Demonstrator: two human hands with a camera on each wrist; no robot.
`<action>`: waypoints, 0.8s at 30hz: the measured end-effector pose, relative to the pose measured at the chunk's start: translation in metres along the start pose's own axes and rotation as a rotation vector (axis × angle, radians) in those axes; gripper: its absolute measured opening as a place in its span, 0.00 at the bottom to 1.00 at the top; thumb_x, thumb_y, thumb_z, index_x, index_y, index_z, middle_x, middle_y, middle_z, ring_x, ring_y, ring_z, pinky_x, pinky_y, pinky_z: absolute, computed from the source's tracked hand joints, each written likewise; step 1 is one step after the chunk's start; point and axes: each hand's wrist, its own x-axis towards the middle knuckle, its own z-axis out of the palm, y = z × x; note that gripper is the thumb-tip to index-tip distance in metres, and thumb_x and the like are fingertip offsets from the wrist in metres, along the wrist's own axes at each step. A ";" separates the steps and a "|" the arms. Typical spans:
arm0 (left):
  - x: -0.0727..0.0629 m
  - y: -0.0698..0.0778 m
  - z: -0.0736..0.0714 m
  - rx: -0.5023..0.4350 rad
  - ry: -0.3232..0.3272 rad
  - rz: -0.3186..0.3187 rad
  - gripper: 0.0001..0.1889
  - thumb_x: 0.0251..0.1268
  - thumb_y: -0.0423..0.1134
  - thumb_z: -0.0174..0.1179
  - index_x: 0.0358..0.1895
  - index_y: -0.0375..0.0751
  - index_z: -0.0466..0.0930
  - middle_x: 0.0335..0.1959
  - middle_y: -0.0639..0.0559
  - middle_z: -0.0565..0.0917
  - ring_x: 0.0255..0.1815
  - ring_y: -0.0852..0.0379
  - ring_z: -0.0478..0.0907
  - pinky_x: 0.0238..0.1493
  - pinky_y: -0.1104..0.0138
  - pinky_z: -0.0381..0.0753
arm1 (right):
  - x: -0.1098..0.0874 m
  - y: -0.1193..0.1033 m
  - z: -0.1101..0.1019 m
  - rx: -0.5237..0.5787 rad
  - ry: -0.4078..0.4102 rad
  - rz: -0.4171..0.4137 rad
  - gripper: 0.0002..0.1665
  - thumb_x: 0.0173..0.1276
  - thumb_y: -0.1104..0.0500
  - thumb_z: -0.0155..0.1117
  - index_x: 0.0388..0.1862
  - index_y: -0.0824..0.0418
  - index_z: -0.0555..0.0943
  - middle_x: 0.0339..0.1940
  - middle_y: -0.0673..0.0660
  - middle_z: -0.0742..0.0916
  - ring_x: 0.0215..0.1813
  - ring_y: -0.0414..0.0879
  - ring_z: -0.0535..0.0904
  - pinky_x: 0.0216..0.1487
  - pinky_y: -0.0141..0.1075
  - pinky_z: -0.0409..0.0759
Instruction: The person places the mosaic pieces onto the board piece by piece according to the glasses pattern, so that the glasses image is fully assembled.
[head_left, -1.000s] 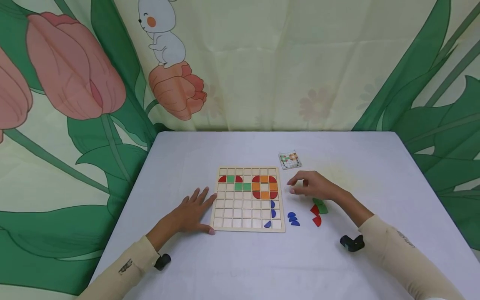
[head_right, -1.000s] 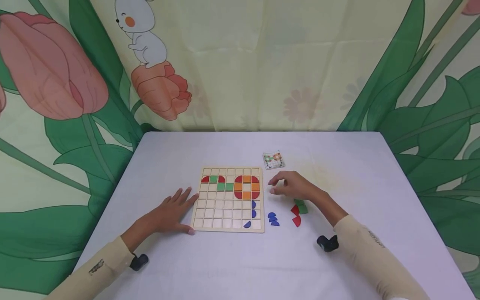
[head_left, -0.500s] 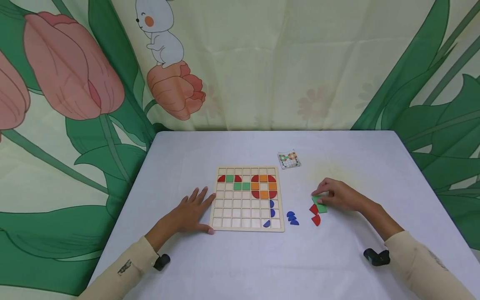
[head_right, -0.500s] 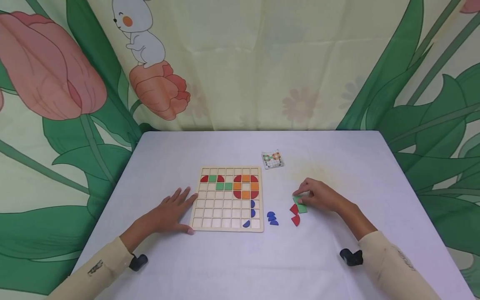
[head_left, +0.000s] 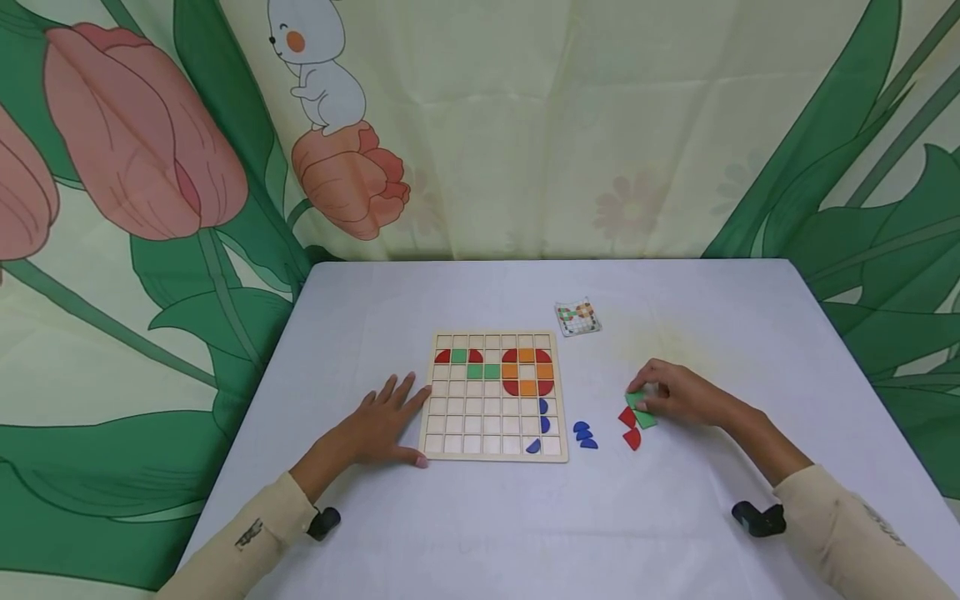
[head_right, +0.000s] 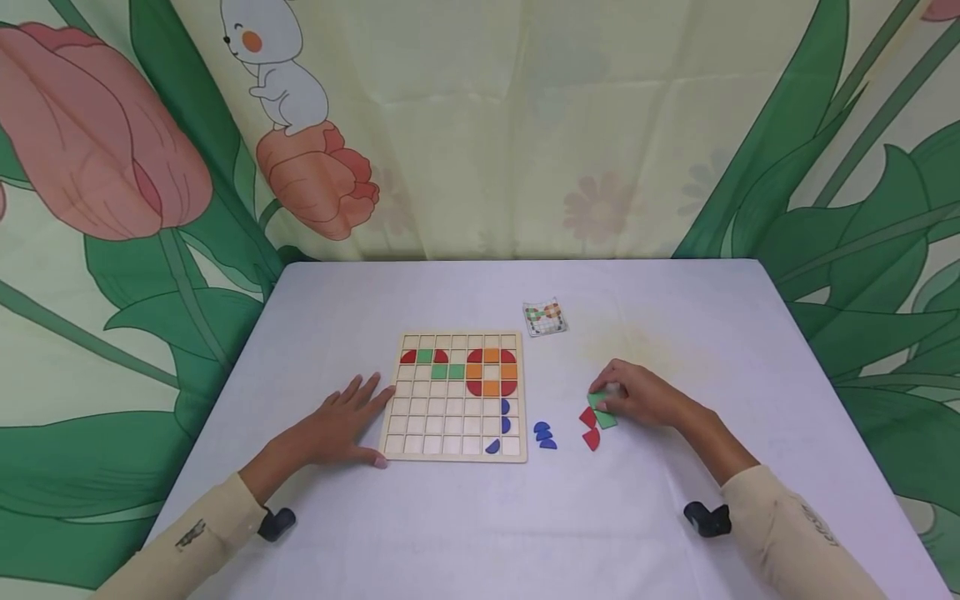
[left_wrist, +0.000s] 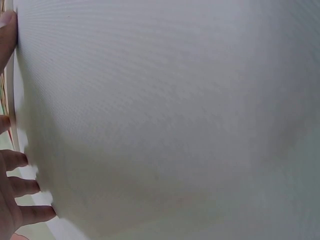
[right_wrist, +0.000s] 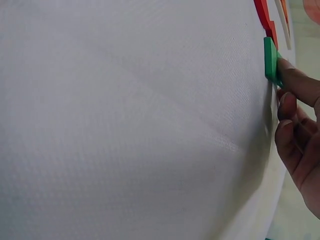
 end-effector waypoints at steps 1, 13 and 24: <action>0.000 0.000 0.000 0.000 0.000 0.000 0.60 0.47 0.77 0.64 0.81 0.51 0.51 0.82 0.38 0.49 0.81 0.30 0.46 0.70 0.33 0.60 | -0.001 -0.001 0.000 0.003 0.002 0.005 0.15 0.64 0.62 0.73 0.50 0.56 0.85 0.47 0.52 0.84 0.37 0.41 0.73 0.36 0.29 0.75; -0.002 0.002 -0.003 -0.026 -0.017 -0.003 0.60 0.48 0.76 0.64 0.82 0.51 0.50 0.83 0.38 0.47 0.81 0.30 0.44 0.71 0.33 0.58 | -0.001 -0.012 0.000 0.028 -0.013 0.056 0.15 0.67 0.63 0.69 0.52 0.58 0.85 0.42 0.52 0.86 0.35 0.42 0.76 0.33 0.29 0.77; -0.004 0.003 -0.006 -0.028 -0.012 0.003 0.60 0.49 0.75 0.65 0.81 0.49 0.51 0.82 0.37 0.48 0.81 0.29 0.45 0.71 0.32 0.58 | 0.025 -0.044 0.009 0.121 0.022 0.050 0.21 0.71 0.61 0.65 0.62 0.60 0.81 0.45 0.58 0.84 0.30 0.46 0.77 0.29 0.32 0.79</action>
